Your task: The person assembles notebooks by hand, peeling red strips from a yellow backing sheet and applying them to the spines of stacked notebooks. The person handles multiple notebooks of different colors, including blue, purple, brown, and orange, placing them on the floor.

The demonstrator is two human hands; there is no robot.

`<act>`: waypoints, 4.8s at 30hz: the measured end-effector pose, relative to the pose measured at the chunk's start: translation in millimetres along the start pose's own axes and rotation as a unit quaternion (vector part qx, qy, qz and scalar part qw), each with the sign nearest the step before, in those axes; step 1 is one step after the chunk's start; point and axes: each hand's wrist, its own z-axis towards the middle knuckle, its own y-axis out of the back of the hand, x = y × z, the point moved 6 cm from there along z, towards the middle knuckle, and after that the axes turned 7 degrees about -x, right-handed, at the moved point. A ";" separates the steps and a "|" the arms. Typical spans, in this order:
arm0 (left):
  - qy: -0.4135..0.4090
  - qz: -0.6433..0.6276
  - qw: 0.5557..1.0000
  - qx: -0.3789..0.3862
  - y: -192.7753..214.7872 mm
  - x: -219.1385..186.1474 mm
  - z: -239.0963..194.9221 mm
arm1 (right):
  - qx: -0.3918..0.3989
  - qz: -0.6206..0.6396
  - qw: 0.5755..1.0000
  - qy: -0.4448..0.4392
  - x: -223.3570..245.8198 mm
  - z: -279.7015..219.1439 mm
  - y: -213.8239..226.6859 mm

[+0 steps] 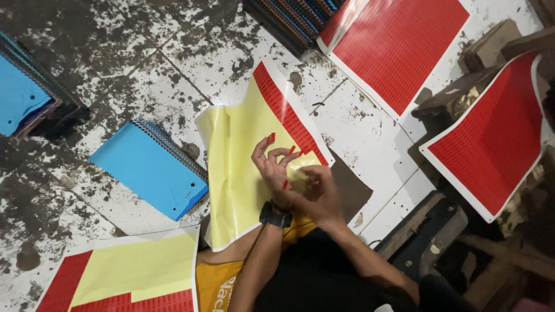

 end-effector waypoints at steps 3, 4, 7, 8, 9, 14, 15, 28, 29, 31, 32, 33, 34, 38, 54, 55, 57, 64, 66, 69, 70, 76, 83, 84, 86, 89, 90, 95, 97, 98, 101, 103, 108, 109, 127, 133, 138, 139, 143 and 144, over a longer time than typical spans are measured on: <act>-0.012 -0.007 1.000 -0.003 14.7 21.9 6.1 | -0.055 -0.134 0.986 0.083 -8.4 27.3 30.0; -0.010 -0.008 1.000 -0.001 14.8 22.4 6.6 | -0.058 -0.134 0.986 0.083 2.5 35.6 27.5; -0.009 -0.017 1.000 0.005 15.8 25.9 8.0 | -0.106 -0.267 0.954 0.087 14.6 58.1 28.9; -0.012 -0.014 1.000 0.004 18.2 27.4 8.7 | -0.091 -0.281 0.948 0.117 6.7 63.2 27.0; -0.016 -0.010 1.000 0.002 20.8 28.7 9.4 | -0.076 -0.295 0.941 0.147 -1.3 67.8 24.7; -0.017 -0.019 1.000 0.004 17.1 20.3 9.5 | -0.111 -0.256 0.948 0.155 8.5 61.6 18.9; -0.016 -0.016 1.000 0.006 16.3 20.1 9.7 | -0.121 -0.267 0.939 0.181 15.0 58.8 16.3; 0.011 -0.057 0.997 -0.044 7.6 6.1 9.4 | 0.030 -0.083 0.985 0.147 6.1 6.7 16.7; 0.006 -0.059 0.997 -0.049 8.3 7.8 9.7 | 0.046 -0.045 0.990 0.125 8.8 -0.6 9.1; -0.001 -0.061 0.997 -0.056 7.8 9.4 6.6 | 0.065 -0.008 0.993 0.102 5.1 -11.0 1.2; 0.008 -0.075 0.995 -0.063 6.9 8.9 6.7 | 0.019 -0.041 0.995 0.094 -2.5 -10.1 3.8; 0.016 -0.090 0.993 -0.068 6.6 7.3 6.8 | -0.028 -0.073 0.993 0.087 -9.4 -10.6 5.6; 0.003 -0.092 0.993 -0.075 6.6 -3.7 4.0 | -0.014 -0.068 0.993 0.090 -8.4 -8.4 10.0; -0.038 0.000 0.999 -0.032 6.0 -78.3 -7.4 | 0.026 -0.059 0.994 0.090 4.4 17.4 12.0; -0.166 0.394 0.902 -0.053 77.6 -245.0 -61.3 | 0.482 -0.143 0.804 0.317 140.0 -38.3 -155.6; -0.164 0.392 0.903 -0.059 85.0 -241.7 -61.7 | 0.488 -0.145 0.801 0.315 136.3 -40.2 -158.6; -0.213 0.386 0.897 -0.029 89.9 -237.6 -60.9 | 0.484 -0.162 0.801 0.313 131.0 -39.0 -163.5; -0.292 0.429 0.855 0.021 113.1 -232.1 -34.1 | 0.502 -0.188 0.805 0.255 104.6 -27.9 -186.5; -0.384 0.505 0.773 0.007 120.6 -221.5 -28.9 | 0.501 -0.218 0.799 0.249 106.6 -26.7 -197.6; -0.378 0.496 0.782 0.014 113.3 -239.5 -16.2 | 0.504 -0.206 0.797 0.260 110.9 -18.7 -217.2; -0.371 0.496 0.785 0.013 108.3 -246.0 -15.5 | 0.506 -0.210 0.798 0.254 109.9 -16.6 -220.1; -0.363 0.498 0.788 0.004 97.8 -259.6 -14.1 | 0.525 -0.189 0.791 0.251 102.0 -12.3 -224.5; -0.376 0.505 0.777 -0.011 102.4 -246.9 -17.1 | 0.513 -0.190 0.796 0.260 89.2 -10.8 -218.0; -0.393 0.528 0.753 -0.017 104.6 -243.3 -16.8 | 0.507 -0.195 0.796 0.268 84.0 -9.5 -216.7; -0.375 0.530 0.760 -0.028 114.5 -233.1 -13.3 | 0.493 -0.203 0.796 0.286 84.3 -7.0 -221.5; -0.330 0.487 0.804 -0.087 130.0 -241.2 -4.5 | 0.461 -0.197 0.809 0.308 95.0 -0.5 -241.3; -0.298 0.438 0.838 -0.133 138.1 -247.8 -0.4 | 0.443 -0.182 0.821 0.310 101.7 3.4 -249.4; -0.301 0.556 0.760 -0.147 144.3 -275.5 39.6 | 0.448 -0.200 0.809 0.323 53.2 50.2 -329.5; -0.307 0.595 0.732 -0.127 153.2 -273.5 61.6 | 0.459 -0.207 0.806 0.311 37.6 60.5 -355.7; -0.287 0.622 0.718 -0.128 158.5 -268.9 71.6 | 0.470 -0.211 0.801 0.305 32.7 62.4 -364.6; -0.280 0.660 0.684 -0.138 171.5 -255.8 99.9 | 0.473 -0.226 0.805 0.278 25.0 68.0 -381.1; -0.290 0.673 0.665 -0.147 174.8 -251.2 111.6 | 0.466 -0.240 0.813 0.254 17.9 73.7 -385.9; -0.429 0.724 0.508 -0.185 164.0 -249.9 113.7 | 0.451 -0.245 0.816 0.264 4.7 81.6 -386.4; -0.428 0.724 0.509 -0.184 162.4 -249.3 116.2 | 0.451 -0.247 0.816 0.263 5.2 80.4 -386.9; -0.330 0.695 0.618 -0.160 175.8 -244.6 123.0 | 0.363 -0.335 0.627 0.603 9.6 86.7 -394.8; -0.266 0.534 0.783 -0.175 196.5 -247.0 121.3 | 0.210 -0.214 0.594 0.747 49.4 45.3 -357.6; -0.255 0.440 0.854 -0.108 187.4 -258.2 121.9 | 0.404 -0.241 0.605 0.643 24.2 43.7 -348.7; -0.252 0.441 0.855 -0.105 186.5 -260.5 123.0 | 0.403 -0.243 0.607 0.641 39.0 38.8 -350.0; -0.248 0.428 0.866 -0.068 184.1 -256.0 132.9 | 0.527 -0.182 0.759 0.336 54.7 50.7 -363.2; -0.242 0.432 0.866 -0.066 188.6 -251.5 133.8 | 0.522 -0.189 0.778 0.293 48.9 53.1 -366.1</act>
